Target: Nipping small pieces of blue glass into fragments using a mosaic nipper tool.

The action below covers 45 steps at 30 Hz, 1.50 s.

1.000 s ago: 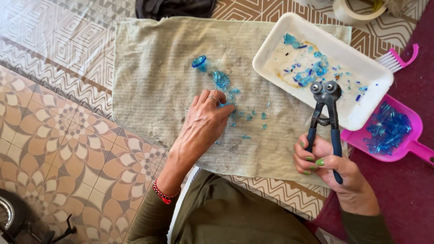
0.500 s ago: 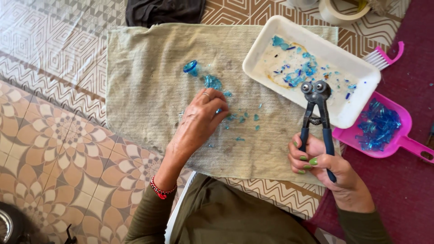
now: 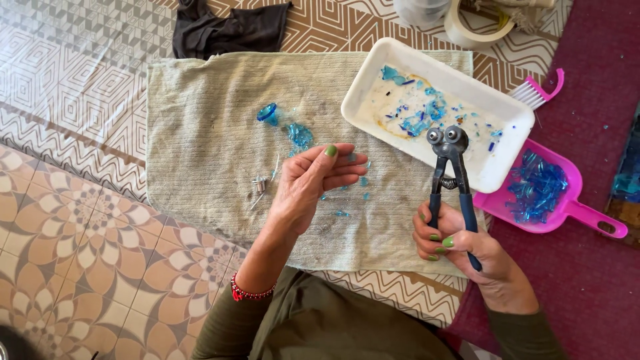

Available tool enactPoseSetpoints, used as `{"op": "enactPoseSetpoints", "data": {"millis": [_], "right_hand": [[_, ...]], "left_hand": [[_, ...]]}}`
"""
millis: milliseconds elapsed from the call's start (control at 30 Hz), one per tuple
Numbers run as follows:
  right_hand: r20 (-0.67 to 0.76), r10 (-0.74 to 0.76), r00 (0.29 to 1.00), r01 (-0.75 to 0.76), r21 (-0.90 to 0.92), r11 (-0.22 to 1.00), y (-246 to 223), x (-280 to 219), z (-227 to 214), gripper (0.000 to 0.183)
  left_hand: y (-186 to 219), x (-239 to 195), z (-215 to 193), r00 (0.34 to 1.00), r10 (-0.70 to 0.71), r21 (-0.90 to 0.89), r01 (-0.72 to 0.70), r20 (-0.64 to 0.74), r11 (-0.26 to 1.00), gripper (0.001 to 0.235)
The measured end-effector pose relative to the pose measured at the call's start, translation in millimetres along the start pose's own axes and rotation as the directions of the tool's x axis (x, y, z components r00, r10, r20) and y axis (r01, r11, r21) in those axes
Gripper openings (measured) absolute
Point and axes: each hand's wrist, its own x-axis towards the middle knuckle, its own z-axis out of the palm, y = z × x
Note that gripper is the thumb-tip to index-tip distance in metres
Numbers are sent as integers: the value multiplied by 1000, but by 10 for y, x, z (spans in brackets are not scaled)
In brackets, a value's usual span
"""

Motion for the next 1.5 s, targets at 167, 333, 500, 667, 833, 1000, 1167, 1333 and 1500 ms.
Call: {"op": "enactPoseSetpoints", "data": {"millis": [167,333,500,667,833,1000,1167,1333,1500], "right_hand": [[10,-10,1000,10,-4,1000,4,2,2,51],[-6,16,1000,-16,-18,1000,-29,-1,11,51],[-21,20,1000,-21,-31,999,-25,-16,-16,51],[-42,2,999,-4,-45,999,-42,-35,-18,50],[-49,-34,998,32,-52,998,-83,-23,-56,48],[-52,-52,997,50,-28,998,-61,-28,-141,47],[-95,-16,995,11,-55,998,-84,-37,-89,47],[-87,15,996,-20,-59,998,-52,-50,-107,44],[-46,64,997,-68,-98,993,0,-65,-153,45]], "left_hand": [[58,-27,56,1000,-10,9,10,11,1000,38],[15,-11,84,999,25,21,-25,24,999,31],[-163,110,9,998,37,-19,-37,45,999,29],[-199,339,183,995,18,-16,-17,98,1000,33],[-152,523,441,986,-5,8,4,165,1000,30],[-293,707,472,984,-49,101,32,172,994,25],[-260,779,555,988,-100,164,80,120,983,20],[-373,835,560,990,-76,207,50,119,977,18],[-344,804,686,996,-50,263,28,76,964,18]]}}
